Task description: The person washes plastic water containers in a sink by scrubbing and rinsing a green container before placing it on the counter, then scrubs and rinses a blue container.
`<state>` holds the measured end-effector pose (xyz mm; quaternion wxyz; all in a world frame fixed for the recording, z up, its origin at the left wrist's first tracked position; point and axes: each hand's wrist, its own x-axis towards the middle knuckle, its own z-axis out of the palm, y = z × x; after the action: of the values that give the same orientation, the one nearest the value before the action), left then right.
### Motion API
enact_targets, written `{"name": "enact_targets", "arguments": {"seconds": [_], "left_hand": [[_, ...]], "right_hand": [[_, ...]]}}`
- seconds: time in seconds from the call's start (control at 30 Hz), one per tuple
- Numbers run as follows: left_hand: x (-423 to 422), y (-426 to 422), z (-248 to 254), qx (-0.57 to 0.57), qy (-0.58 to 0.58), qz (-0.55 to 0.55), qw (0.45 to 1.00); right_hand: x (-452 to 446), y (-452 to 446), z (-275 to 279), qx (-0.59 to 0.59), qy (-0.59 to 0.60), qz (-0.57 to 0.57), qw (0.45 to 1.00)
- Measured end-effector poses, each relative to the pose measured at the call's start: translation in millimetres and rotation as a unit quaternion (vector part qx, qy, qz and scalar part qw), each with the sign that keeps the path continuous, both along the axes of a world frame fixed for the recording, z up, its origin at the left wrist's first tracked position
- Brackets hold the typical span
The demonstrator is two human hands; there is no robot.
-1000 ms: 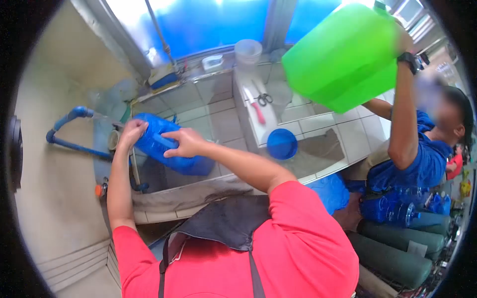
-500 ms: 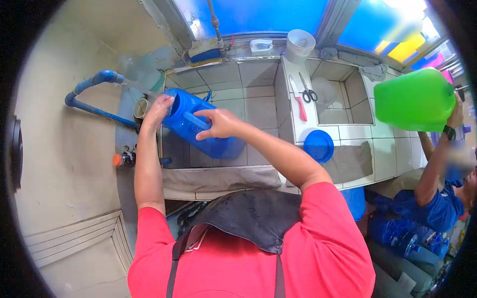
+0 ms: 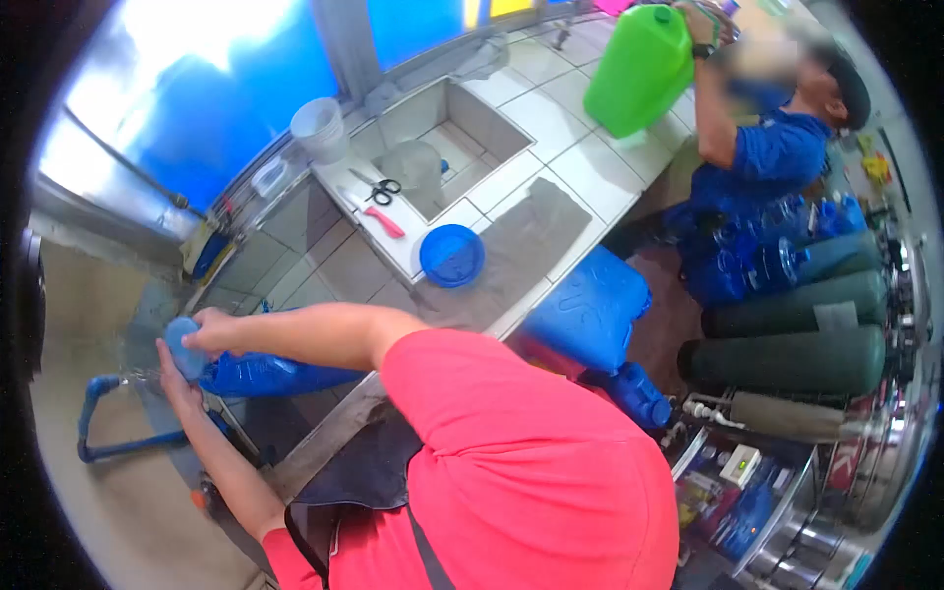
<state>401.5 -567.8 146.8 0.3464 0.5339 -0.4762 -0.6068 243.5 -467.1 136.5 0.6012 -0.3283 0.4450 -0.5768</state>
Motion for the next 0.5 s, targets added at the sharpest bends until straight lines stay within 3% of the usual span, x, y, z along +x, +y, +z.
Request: {"name": "enact_targets", "arguments": {"seconds": [0.03, 0.1, 0.13, 0.17, 0.2, 0.23, 0.27, 0.33, 0.37, 0.43, 0.5], "left_hand": [[-1, 3, -2, -0.004, 0.000, -0.010, 1.000], [2, 5, -4, -0.048, -0.073, 0.013, 0.996], [6, 4, -2, -0.049, -0.071, 0.009, 0.996], [11, 2, 0, 0.015, 0.098, -0.035, 0.994], [11, 1, 3, 0.080, 0.265, -0.079, 0.958], [10, 0, 4, 0.082, 0.268, -0.082, 0.956], [10, 0, 6, 0.082, 0.247, -0.042, 0.965], [4, 5, 8, 0.081, 0.231, -0.005, 0.970], [-1, 12, 8, 0.051, 0.226, -0.015, 0.973], [-14, 25, 9, 0.022, 0.222, -0.028, 0.974], [-27, 36, 4, 0.017, 0.181, -0.036, 0.983]], "right_hand": [[10, -13, -3, -0.004, 0.000, -0.010, 1.000], [26, -36, -16, -0.108, 0.246, -0.188, 0.945], [22, -24, -3, -0.109, 0.248, -0.191, 0.943], [19, -9, 9, -0.163, 0.372, -0.102, 0.908], [15, 3, 20, -0.210, 0.487, -0.008, 0.848], [18, -8, 7, -0.304, 0.538, 0.022, 0.786], [15, -2, 1, -0.302, 0.541, 0.022, 0.784], [1, 25, 10, -0.421, 0.666, -0.180, 0.588], [2, 28, 10, -0.421, 0.670, -0.181, 0.584], [9, 34, 6, -0.242, 0.679, -0.222, 0.657], [9, 18, -25, -0.259, 0.649, -0.203, 0.686]]}}
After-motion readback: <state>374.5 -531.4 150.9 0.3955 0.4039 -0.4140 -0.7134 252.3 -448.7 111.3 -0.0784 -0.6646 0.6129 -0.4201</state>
